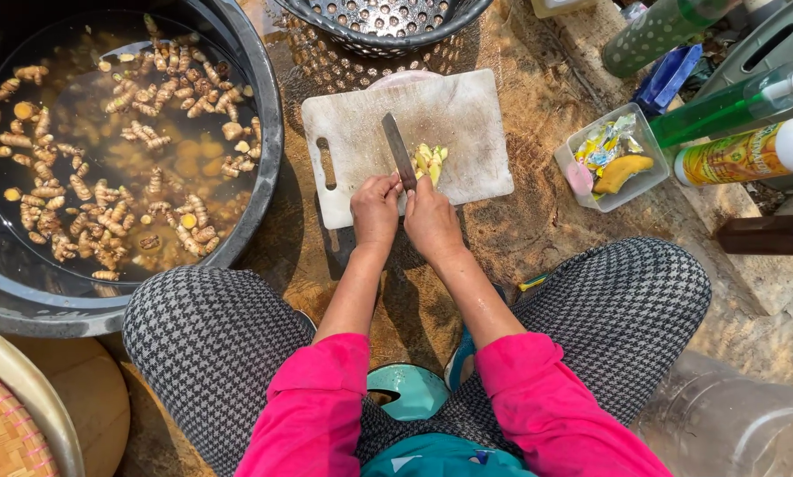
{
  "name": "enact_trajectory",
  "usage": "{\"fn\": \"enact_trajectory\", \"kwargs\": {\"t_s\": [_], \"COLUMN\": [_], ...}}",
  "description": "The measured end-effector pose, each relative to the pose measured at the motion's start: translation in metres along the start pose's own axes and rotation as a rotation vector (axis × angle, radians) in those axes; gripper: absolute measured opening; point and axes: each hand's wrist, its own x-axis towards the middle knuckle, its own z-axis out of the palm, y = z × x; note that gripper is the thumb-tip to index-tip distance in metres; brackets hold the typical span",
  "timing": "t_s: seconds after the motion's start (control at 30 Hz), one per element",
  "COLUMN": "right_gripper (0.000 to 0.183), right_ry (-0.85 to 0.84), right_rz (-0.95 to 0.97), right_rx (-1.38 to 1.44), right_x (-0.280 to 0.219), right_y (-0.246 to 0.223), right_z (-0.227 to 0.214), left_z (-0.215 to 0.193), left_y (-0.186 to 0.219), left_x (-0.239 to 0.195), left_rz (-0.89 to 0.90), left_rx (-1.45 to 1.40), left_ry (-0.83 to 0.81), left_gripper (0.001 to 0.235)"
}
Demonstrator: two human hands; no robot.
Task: The person sits on a small stool and slices ginger root into thin pieces using a knife on a white cutting board. They transfer the sliced ginger from the board into a woven tray. The person also handles ginger pieces from a large black basin filled with water.
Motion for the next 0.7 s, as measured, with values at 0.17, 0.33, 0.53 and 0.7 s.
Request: {"fn": "enact_trajectory", "kwargs": {"t_s": [0.17, 0.33, 0.53, 0.7], "right_gripper": [0.022, 0.022, 0.026, 0.028], "right_ry": [0.019, 0.034, 0.018, 0.032], "right_rz": [-0.016, -0.006, -0.074, -0.127], "right_rx": [0.01, 0.055, 0.124, 0.101], "right_x": [0.009, 0.034, 0.038, 0.023], "right_y": [0.002, 0.0, 0.016, 0.025], "right_z": [0.011, 0.022, 0.026, 0.032], "left_z": [0.001, 0.005, 0.008, 0.011], "left_y": [-0.007, -0.013, -0.017, -0.017], "left_x": [0.003, 0.008, 0.009, 0.003], "left_rz": [0.011, 0.02, -0.077, -0.004], "left_rx": [-0.055, -0.045, -0.067, -0.065], "left_ry": [0.001, 0.034, 0.031, 0.071], "left_gripper": [0.016, 0.015, 0.013, 0.015]}}
